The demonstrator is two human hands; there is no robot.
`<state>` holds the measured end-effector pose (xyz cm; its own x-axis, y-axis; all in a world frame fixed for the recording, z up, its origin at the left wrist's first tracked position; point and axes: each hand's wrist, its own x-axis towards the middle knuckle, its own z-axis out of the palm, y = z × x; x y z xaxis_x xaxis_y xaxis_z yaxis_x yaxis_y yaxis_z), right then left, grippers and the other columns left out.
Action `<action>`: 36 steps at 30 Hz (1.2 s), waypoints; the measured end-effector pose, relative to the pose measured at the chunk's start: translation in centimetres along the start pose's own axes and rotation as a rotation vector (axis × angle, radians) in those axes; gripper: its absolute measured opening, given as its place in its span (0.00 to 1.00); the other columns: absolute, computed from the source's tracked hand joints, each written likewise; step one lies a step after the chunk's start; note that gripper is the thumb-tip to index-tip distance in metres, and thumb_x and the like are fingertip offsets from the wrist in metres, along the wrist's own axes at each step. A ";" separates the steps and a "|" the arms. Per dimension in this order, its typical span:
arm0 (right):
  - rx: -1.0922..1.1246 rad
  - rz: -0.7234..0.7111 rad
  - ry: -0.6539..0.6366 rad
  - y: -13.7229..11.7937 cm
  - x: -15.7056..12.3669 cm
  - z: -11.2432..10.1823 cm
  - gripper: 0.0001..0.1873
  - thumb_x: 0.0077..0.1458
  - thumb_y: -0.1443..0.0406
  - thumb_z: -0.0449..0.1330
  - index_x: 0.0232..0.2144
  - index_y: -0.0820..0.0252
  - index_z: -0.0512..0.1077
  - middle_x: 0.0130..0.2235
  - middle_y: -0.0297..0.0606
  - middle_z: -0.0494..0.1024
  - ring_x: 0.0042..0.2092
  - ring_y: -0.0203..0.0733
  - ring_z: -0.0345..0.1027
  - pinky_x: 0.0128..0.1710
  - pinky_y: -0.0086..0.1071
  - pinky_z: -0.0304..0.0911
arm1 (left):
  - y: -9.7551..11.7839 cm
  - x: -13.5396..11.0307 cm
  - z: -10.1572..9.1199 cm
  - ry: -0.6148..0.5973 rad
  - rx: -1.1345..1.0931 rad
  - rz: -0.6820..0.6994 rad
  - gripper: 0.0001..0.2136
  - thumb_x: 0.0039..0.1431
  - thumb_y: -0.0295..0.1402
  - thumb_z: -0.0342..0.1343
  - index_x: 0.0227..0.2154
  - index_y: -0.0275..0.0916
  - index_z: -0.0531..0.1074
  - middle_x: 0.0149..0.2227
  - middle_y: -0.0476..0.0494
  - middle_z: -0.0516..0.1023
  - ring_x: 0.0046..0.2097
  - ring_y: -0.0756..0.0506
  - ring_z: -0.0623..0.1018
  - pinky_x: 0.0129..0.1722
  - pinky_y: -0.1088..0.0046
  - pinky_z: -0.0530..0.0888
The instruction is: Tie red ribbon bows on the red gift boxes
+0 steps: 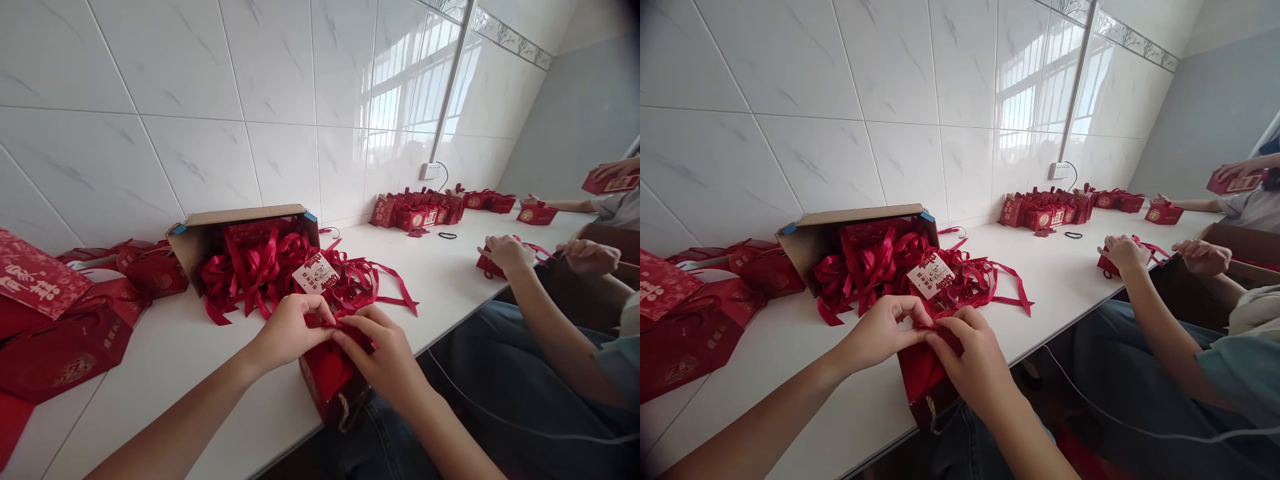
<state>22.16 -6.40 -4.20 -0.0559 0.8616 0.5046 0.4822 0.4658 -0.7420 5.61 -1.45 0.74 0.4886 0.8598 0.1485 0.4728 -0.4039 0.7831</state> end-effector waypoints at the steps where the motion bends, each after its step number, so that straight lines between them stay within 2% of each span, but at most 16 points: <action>1: -0.017 0.009 -0.003 0.2 -0.1 0.0 0.11 0.56 0.60 0.59 0.38 0.57 0.77 0.36 0.41 0.72 0.37 0.43 0.67 0.36 0.35 0.66 | 0.0 0.0 0.0 0.014 0.011 -0.014 0.05 0.48 0.33 0.62 0.24 0.38 0.73 0.28 0.48 0.77 0.33 0.46 0.75 0.33 0.73 0.70; 4: -0.042 0.061 0.035 0.6 -0.1 0.3 0.09 0.56 0.61 0.59 0.34 0.58 0.78 0.37 0.43 0.70 0.39 0.44 0.66 0.38 0.38 0.66 | -0.1 -0.1 0.1 0.004 0.028 -0.046 0.05 0.49 0.34 0.61 0.25 0.37 0.74 0.28 0.46 0.78 0.31 0.46 0.75 0.31 0.73 0.70; 7: -0.006 0.132 0.073 0.7 0.0 0.6 0.09 0.55 0.62 0.58 0.31 0.58 0.78 0.41 0.45 0.70 0.44 0.48 0.65 0.44 0.42 0.64 | 0.0 -0.3 0.3 -0.039 0.025 -0.091 0.07 0.50 0.36 0.60 0.27 0.37 0.73 0.24 0.47 0.76 0.27 0.47 0.74 0.26 0.74 0.69; 10: 0.082 0.209 0.043 0.8 0.1 0.6 0.10 0.56 0.61 0.57 0.29 0.58 0.77 0.48 0.46 0.69 0.53 0.51 0.61 0.52 0.46 0.59 | 0.2 -0.6 0.7 0.013 0.070 -0.118 0.06 0.53 0.36 0.57 0.28 0.38 0.72 0.20 0.50 0.73 0.22 0.48 0.72 0.22 0.75 0.66; 13: 0.171 0.274 -0.041 0.7 0.1 0.2 0.13 0.57 0.58 0.56 0.28 0.58 0.75 0.53 0.45 0.67 0.58 0.52 0.56 0.55 0.47 0.55 | 0.2 -1.0 1.4 0.088 0.141 -0.045 0.03 0.53 0.30 0.53 0.27 0.39 0.71 0.22 0.50 0.74 0.23 0.49 0.72 0.22 0.76 0.66; 15: 0.182 0.260 -0.093 0.6 0.3 -0.1 0.13 0.57 0.58 0.55 0.28 0.57 0.76 0.54 0.44 0.67 0.60 0.52 0.55 0.56 0.47 0.53 | -0.1 -1.0 1.8 0.134 0.162 0.028 0.06 0.53 0.26 0.50 0.25 0.40 0.70 0.25 0.50 0.76 0.26 0.49 0.74 0.26 0.75 0.68; 18: 0.144 0.157 -0.139 0.7 0.8 -0.5 0.12 0.56 0.60 0.56 0.26 0.56 0.76 0.55 0.42 0.69 0.60 0.52 0.57 0.58 0.48 0.50 | -1.1 -0.7 2.5 0.194 0.116 0.148 0.09 0.55 0.24 0.47 0.23 0.40 0.68 0.29 0.50 0.77 0.33 0.48 0.76 0.35 0.74 0.71; 20: 0.176 0.134 -0.134 0.8 1.2 -0.4 0.12 0.56 0.59 0.57 0.26 0.57 0.77 0.54 0.42 0.71 0.56 0.51 0.62 0.56 0.46 0.54 | -2.0 -0.1 3.0 0.219 0.068 0.181 0.06 0.56 0.26 0.49 0.26 0.41 0.68 0.31 0.50 0.77 0.32 0.49 0.75 0.36 0.74 0.71; 21: 0.211 0.150 -0.117 0.9 1.4 -0.2 0.13 0.56 0.59 0.57 0.26 0.57 0.77 0.52 0.42 0.72 0.53 0.50 0.65 0.54 0.44 0.57 | -2.3 0.2 3.2 0.236 0.046 0.177 0.03 0.56 0.27 0.50 0.31 0.41 0.68 0.32 0.50 0.76 0.30 0.50 0.73 0.34 0.74 0.71; 23: 0.289 0.217 -0.064 1.0 1.6 0.2 0.14 0.55 0.57 0.57 0.27 0.58 0.78 0.50 0.43 0.74 0.50 0.49 0.69 0.50 0.41 0.61 | -2.8 0.7 3.3 0.294 0.002 0.146 0.08 0.55 0.29 0.53 0.39 0.41 0.63 0.34 0.49 0.74 0.27 0.51 0.70 0.30 0.75 0.70; 25: 0.331 0.284 -0.008 1.0 1.6 0.5 0.15 0.54 0.56 0.58 0.27 0.59 0.78 0.50 0.44 0.74 0.50 0.49 0.69 0.49 0.40 0.62 | -2.7 0.8 2.9 0.325 -0.011 0.118 0.12 0.53 0.30 0.54 0.40 0.41 0.60 0.35 0.49 0.71 0.27 0.52 0.69 0.30 0.75 0.70; 26: 0.340 0.308 0.010 1.0 1.6 0.6 0.15 0.54 0.55 0.58 0.28 0.59 0.79 0.50 0.44 0.74 0.50 0.50 0.68 0.49 0.40 0.62 | -2.3 0.6 2.6 0.296 0.003 0.103 0.10 0.52 0.29 0.55 0.37 0.40 0.61 0.34 0.49 0.70 0.28 0.52 0.69 0.30 0.75 0.69; 30: 0.360 0.358 0.035 0.7 1.3 0.6 0.16 0.52 0.54 0.60 0.29 0.58 0.80 0.50 0.44 0.74 0.51 0.51 0.67 0.49 0.40 0.62 | -0.5 -0.3 1.2 0.042 0.097 0.028 0.01 0.51 0.29 0.54 0.29 0.39 0.68 0.29 0.50 0.72 0.30 0.49 0.70 0.30 0.75 0.68; 33: 0.385 0.377 0.026 0.5 1.1 0.4 0.16 0.52 0.54 0.60 0.31 0.58 0.80 0.52 0.44 0.72 0.53 0.51 0.66 0.50 0.40 0.62 | 0.2 -0.6 1.0 0.051 0.099 -0.010 0.04 0.53 0.33 0.56 0.28 0.39 0.69 0.27 0.50 0.73 0.29 0.49 0.71 0.28 0.74 0.67; 36: 0.422 0.383 -0.001 0.3 0.9 0.4 0.17 0.53 0.53 0.58 0.34 0.57 0.80 0.55 0.44 0.70 0.55 0.52 0.64 0.50 0.41 0.62 | -0.1 -0.2 1.2 0.085 0.040 -0.004 0.05 0.54 0.34 0.57 0.30 0.38 0.70 0.28 0.49 0.75 0.30 0.48 0.72 0.30 0.74 0.69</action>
<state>21.92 -5.39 -4.13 0.0536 0.9850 0.1642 0.0767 0.1599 -0.9841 6.31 -1.97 -0.07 0.4236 0.8841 0.1971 0.5044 -0.4109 0.7594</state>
